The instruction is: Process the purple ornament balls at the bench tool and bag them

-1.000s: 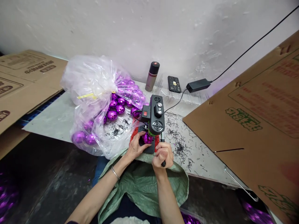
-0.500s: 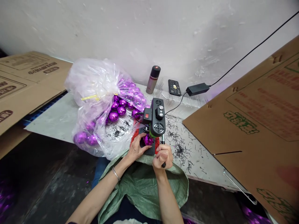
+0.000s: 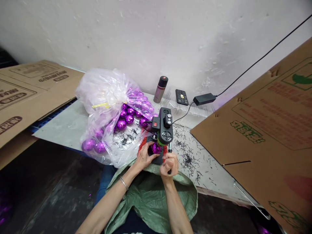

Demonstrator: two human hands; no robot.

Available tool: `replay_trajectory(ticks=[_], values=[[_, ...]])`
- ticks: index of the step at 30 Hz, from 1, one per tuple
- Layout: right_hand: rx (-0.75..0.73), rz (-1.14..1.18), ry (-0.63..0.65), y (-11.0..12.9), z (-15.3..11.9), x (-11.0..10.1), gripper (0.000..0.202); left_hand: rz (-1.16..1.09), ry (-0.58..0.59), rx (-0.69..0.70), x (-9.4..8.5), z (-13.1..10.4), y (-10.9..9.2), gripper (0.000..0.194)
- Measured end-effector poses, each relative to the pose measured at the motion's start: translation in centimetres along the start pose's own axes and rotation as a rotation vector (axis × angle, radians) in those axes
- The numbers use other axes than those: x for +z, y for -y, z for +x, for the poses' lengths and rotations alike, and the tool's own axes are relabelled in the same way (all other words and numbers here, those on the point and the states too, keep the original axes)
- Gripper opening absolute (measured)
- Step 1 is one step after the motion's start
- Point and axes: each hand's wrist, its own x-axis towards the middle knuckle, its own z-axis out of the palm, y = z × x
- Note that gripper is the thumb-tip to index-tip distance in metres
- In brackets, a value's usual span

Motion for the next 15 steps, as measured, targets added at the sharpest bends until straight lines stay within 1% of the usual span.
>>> replay_trajectory(ticks=[2, 5, 7, 9, 11, 12, 13, 14, 15], values=[[0.027, 0.012, 0.013, 0.7, 1.4, -0.3, 0.043, -0.006, 0.012, 0.001, 0.0, 0.2, 0.1, 0.058], [0.182, 0.045, -0.004, 2.4, 4.5, -0.8, 0.04, -0.002, 0.017, 0.028, 0.1, -0.1, 0.2, 0.059], [0.269, 0.068, 0.021, 3.4, 6.3, -1.1, 0.04, 0.023, 0.01, 0.093, -0.1, -1.4, 0.2, 0.058], [0.296, 0.072, 0.029, 4.0, 7.1, -1.2, 0.041, 0.076, 0.012, 0.193, -0.6, -3.3, -0.2, 0.06], [0.277, 0.07, 0.028, 4.1, 6.9, -1.2, 0.041, 0.137, 0.03, 0.267, -1.9, -5.2, -1.0, 0.071], [0.258, 0.069, 0.03, 4.0, 6.6, -1.2, 0.041, 0.163, 0.038, 0.279, -2.8, -5.7, -1.5, 0.075], [0.238, 0.068, 0.033, 3.9, 6.1, -1.2, 0.04, 0.191, 0.036, 0.28, -4.0, -5.7, -2.0, 0.076], [0.221, 0.065, 0.033, 3.7, 5.7, -1.2, 0.039, 0.223, 0.016, 0.267, -5.3, -5.1, -2.4, 0.071], [0.207, 0.063, 0.032, 3.6, 5.3, -1.1, 0.039, 0.268, -0.023, 0.255, -6.8, -4.0, -2.6, 0.059]])
